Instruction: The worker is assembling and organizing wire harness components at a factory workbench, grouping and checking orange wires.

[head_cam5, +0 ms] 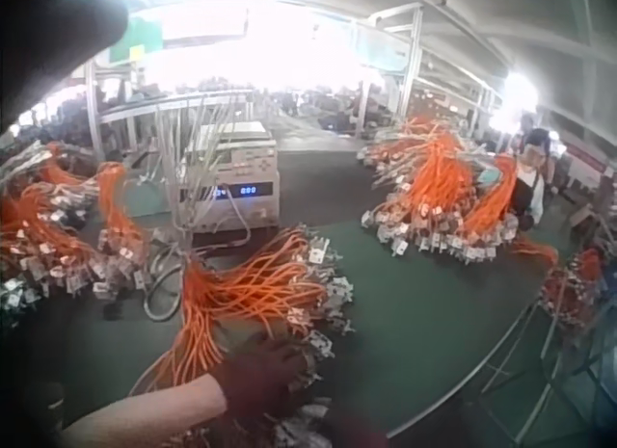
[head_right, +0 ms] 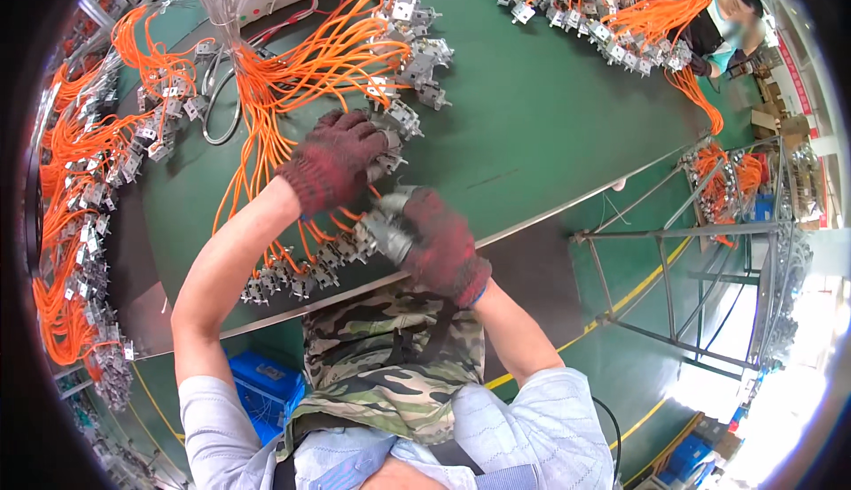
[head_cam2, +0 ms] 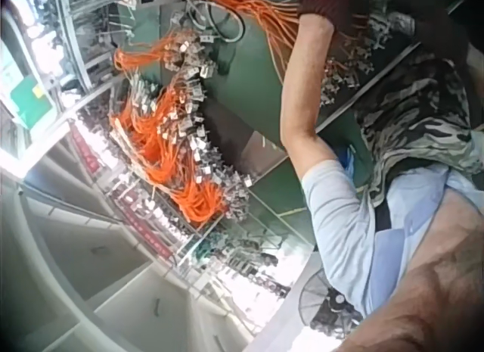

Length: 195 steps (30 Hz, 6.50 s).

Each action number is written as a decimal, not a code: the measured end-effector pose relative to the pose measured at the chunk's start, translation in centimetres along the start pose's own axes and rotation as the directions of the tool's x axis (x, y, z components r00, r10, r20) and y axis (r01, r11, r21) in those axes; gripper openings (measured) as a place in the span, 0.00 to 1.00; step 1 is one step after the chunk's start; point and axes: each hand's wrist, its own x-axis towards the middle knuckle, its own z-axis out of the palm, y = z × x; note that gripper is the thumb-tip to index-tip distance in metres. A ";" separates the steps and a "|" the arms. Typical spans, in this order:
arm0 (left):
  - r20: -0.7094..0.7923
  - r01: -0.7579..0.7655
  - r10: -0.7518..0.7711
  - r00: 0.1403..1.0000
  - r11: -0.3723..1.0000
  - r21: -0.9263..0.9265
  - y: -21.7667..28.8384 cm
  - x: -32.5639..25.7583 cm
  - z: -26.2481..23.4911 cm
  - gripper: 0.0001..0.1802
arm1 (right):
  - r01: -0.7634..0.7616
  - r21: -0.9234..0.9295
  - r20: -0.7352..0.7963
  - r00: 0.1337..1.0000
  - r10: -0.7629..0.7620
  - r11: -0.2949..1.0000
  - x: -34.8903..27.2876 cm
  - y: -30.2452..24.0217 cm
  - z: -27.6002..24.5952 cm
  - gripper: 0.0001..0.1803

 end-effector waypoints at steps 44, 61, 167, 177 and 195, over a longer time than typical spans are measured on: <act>-0.366 0.079 -0.111 0.924 0.992 -0.101 2.5 0.9 -1.9 0.21 | 0.437 -0.622 0.348 0.898 -0.270 0.650 8.9 6.3 -3.1 0.20; 0.252 0.123 -0.114 0.961 0.992 -0.020 4.6 2.4 0.3 0.22 | 0.299 -0.523 0.148 0.954 -0.260 0.798 23.0 -0.6 -8.1 0.35; 0.279 0.408 -0.374 0.885 0.910 -0.076 1.1 1.1 0.1 0.18 | 0.188 -0.548 0.071 0.981 -0.179 0.815 4.9 5.5 -2.3 0.18; 0.312 0.307 -0.348 0.884 0.936 0.175 3.1 2.5 -1.6 0.15 | 0.209 -0.460 -0.270 0.893 -0.360 0.863 12.4 6.2 -6.1 0.32; 0.239 0.184 -0.194 0.951 0.981 0.063 3.0 3.6 -2.1 0.25 | -0.164 -0.312 0.035 0.982 0.184 0.936 14.4 5.7 -7.0 0.34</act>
